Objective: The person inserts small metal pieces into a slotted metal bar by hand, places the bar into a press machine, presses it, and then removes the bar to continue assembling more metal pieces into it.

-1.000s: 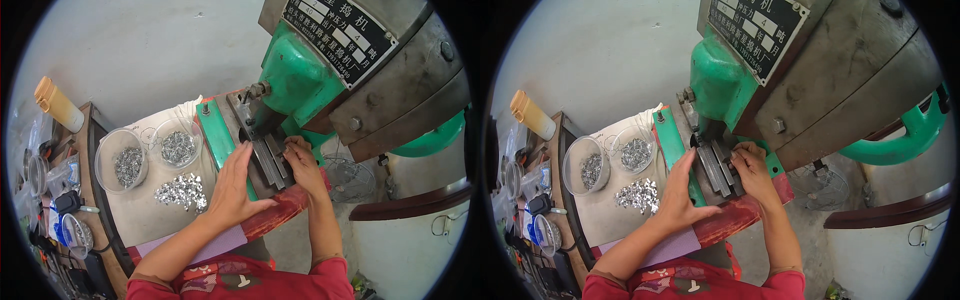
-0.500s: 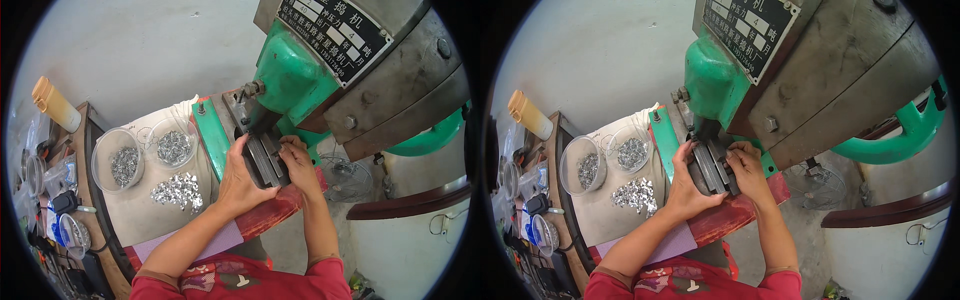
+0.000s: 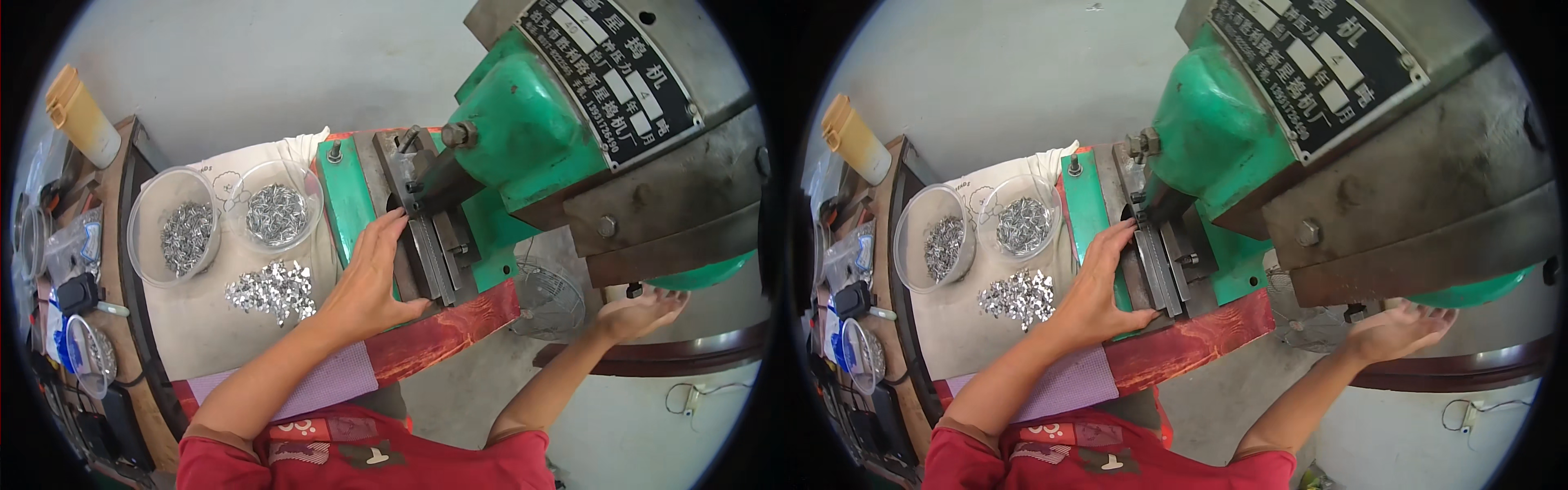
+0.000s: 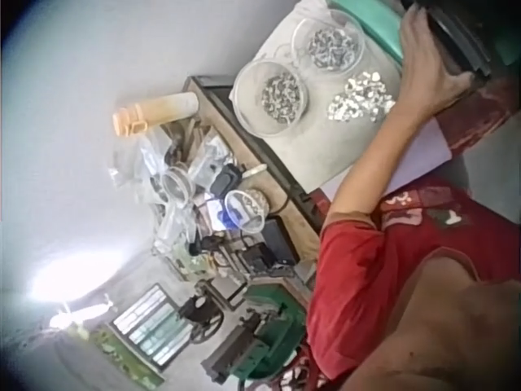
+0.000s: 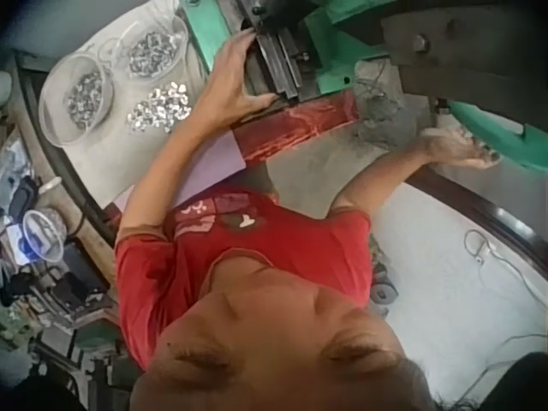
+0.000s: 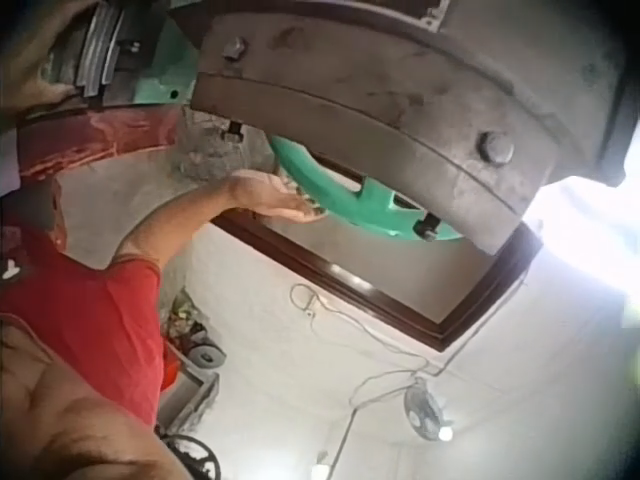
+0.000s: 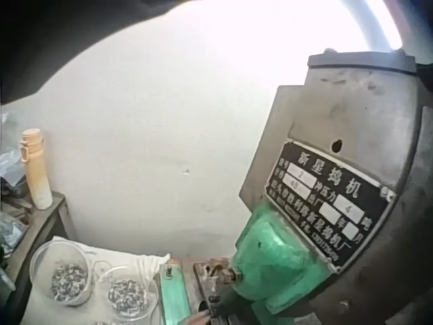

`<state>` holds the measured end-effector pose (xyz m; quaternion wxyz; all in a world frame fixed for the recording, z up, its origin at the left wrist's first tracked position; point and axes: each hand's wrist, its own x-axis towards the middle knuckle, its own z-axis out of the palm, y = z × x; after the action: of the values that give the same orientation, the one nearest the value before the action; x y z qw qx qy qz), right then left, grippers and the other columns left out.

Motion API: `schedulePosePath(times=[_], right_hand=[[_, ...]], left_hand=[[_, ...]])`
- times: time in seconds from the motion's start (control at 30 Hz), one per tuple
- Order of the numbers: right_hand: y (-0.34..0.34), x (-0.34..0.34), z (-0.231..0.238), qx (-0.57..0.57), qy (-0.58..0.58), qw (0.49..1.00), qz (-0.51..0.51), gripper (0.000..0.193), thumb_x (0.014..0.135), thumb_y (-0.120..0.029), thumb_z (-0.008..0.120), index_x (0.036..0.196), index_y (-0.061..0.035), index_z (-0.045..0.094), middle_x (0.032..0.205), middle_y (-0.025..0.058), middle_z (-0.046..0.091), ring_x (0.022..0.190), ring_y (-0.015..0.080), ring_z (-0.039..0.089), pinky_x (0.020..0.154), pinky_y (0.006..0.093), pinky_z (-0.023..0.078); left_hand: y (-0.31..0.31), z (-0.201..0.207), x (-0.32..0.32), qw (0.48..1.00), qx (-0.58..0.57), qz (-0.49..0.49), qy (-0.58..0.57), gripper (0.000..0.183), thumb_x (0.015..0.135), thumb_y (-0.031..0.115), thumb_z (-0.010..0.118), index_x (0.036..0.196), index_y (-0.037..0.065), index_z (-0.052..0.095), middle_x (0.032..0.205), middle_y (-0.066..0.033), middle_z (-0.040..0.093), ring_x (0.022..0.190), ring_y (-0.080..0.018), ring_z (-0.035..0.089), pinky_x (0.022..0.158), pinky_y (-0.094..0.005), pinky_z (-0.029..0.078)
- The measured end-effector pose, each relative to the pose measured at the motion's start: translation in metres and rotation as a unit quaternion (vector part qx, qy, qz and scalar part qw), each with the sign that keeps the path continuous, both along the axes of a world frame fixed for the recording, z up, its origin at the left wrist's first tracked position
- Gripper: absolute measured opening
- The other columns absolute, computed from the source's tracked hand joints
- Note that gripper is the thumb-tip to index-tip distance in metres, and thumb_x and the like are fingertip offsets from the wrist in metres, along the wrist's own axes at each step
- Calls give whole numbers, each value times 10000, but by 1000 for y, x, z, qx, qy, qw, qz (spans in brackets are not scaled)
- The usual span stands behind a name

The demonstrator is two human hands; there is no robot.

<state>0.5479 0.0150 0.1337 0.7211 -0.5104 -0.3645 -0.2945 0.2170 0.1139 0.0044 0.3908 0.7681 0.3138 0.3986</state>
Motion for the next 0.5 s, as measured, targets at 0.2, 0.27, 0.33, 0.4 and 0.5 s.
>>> schedulePosePath(times=[0.2, 0.27, 0.33, 0.4, 0.5], right_hand=[[13, 39, 28, -26, 23, 999, 31, 697, 1040, -548, 431, 1334, 77, 527, 1304, 173, 579, 1124, 293, 610, 951, 425, 512], [15, 38, 30, -30, 10, 999, 26, 685, 1039, -532, 440, 1337, 78, 527, 1305, 175, 581, 1131, 296, 610, 952, 426, 513], [13, 38, 37, -37, 0, 999, 17, 673, 1037, -517, 449, 1341, 79, 526, 1306, 178, 583, 1138, 299, 610, 953, 427, 514], [4, 30, 68, -78, 49, 996, 0, 633, 1027, -464, 481, 1349, 79, 530, 1285, 175, 597, 1138, 294, 613, 956, 421, 513], [-5, 30, 131, -150, 64, 985, 50, 597, 1025, -421, 544, 1386, 53, 509, 1279, 131, 613, 1080, 268, 631, 927, 392, 529]], left_hand=[[-2, -6, 7, 1000, -3, -10, -7, 996, 632, 223, 872, 1395, -115, 328, 1488, -300, 315, 1377, -462, 386, 1157, -447, 371], [-2, -6, 7, 1000, -9, -4, -9, 995, 628, 228, 871, 1390, -119, 333, 1488, -302, 314, 1375, -462, 389, 1156, -448, 373], [-3, -7, 6, 1000, -20, -2, -11, 989, 613, 232, 868, 1373, -127, 346, 1484, -306, 311, 1366, -466, 399, 1150, -449, 381], [-2, -8, 6, 1000, -20, 6, -20, 972, 612, 237, 860, 1371, -98, 353, 1489, -285, 322, 1367, -455, 401, 1148, -449, 381], [3, -10, 8, 999, -17, 22, -27, 953, 609, 239, 850, 1368, -72, 364, 1497, -260, 330, 1374, -440, 394, 1148, -448, 375]])
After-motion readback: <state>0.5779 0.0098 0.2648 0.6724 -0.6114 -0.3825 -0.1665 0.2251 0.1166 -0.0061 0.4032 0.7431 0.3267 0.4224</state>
